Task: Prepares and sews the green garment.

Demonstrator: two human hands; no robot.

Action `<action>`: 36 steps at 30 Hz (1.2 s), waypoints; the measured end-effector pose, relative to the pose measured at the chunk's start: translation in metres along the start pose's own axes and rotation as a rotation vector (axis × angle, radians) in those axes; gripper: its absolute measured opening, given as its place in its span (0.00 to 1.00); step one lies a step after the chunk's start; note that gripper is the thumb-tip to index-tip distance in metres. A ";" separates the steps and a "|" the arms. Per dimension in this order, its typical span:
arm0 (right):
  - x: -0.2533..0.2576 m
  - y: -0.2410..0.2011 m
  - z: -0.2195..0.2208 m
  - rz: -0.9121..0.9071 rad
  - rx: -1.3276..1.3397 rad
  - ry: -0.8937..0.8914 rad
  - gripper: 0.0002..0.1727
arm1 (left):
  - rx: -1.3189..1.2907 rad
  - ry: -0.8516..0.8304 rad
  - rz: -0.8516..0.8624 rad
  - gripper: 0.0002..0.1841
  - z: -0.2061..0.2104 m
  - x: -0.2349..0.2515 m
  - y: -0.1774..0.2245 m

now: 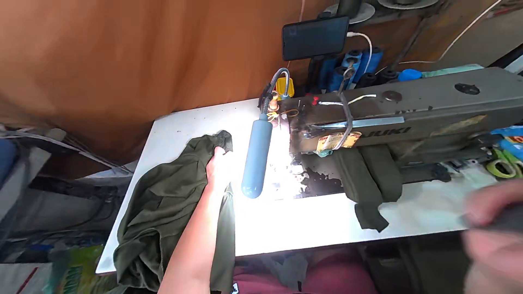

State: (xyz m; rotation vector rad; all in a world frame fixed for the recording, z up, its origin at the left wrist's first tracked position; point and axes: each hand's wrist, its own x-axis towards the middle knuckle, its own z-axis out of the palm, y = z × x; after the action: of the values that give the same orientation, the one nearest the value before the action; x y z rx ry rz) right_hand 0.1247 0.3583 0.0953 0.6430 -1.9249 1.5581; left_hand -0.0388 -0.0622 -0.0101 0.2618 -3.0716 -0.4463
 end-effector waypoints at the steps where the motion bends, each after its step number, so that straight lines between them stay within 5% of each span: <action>1: -0.009 -0.008 0.041 0.011 0.022 -0.181 0.17 | 0.020 0.023 0.041 0.11 0.001 0.001 -0.006; 4: -0.033 0.012 0.149 0.042 0.000 -0.413 0.17 | 0.005 0.043 0.181 0.10 0.011 0.004 -0.025; 8: 0.000 0.039 0.239 0.345 -0.401 -0.746 0.23 | -0.178 0.074 0.141 0.12 -0.013 -0.018 -0.013; 13: 0.044 0.077 0.300 0.427 -0.627 -0.790 0.25 | -0.201 0.056 0.147 0.15 -0.015 -0.015 -0.014; 18: 0.057 0.082 0.310 0.500 -0.738 -0.857 0.26 | -0.170 0.025 0.152 0.17 -0.024 -0.025 -0.012; 23: 0.053 0.082 0.303 0.435 -0.580 -0.716 0.25 | -0.015 0.230 0.356 0.39 -0.031 -0.145 -0.022; 25: 0.033 0.076 0.295 0.422 -0.464 -0.651 0.26 | 0.084 0.168 0.362 0.29 -0.019 -0.190 -0.032; 27: 0.024 0.053 0.290 0.427 -0.413 -0.625 0.27 | 0.016 0.089 0.239 0.12 -0.019 -0.204 -0.047; 28: 0.026 0.036 0.282 0.419 -0.393 -0.723 0.28 | -0.104 0.071 0.131 0.11 -0.028 -0.201 -0.055; 30: 0.010 0.022 0.261 0.248 -0.373 -0.795 0.25 | -0.404 0.280 -0.051 0.15 -0.051 -0.189 -0.077; 32: -0.026 0.034 0.241 -0.093 -0.344 -0.582 0.18 | -0.561 0.524 -0.097 0.22 -0.070 -0.177 -0.098; 34: -0.052 0.045 0.214 -0.180 -0.358 -0.465 0.17 | -0.322 0.471 0.001 0.35 -0.067 -0.174 -0.118; 36: -0.073 0.051 0.186 -0.116 -0.495 -0.424 0.17 | -0.043 0.242 -0.027 0.45 -0.049 -0.166 -0.131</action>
State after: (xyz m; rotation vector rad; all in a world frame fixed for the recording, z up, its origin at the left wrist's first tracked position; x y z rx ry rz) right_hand 0.1178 0.1873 -0.0200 0.8889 -2.4126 0.8607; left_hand 0.1481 -0.1717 -0.0009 0.3293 -2.8226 -0.4451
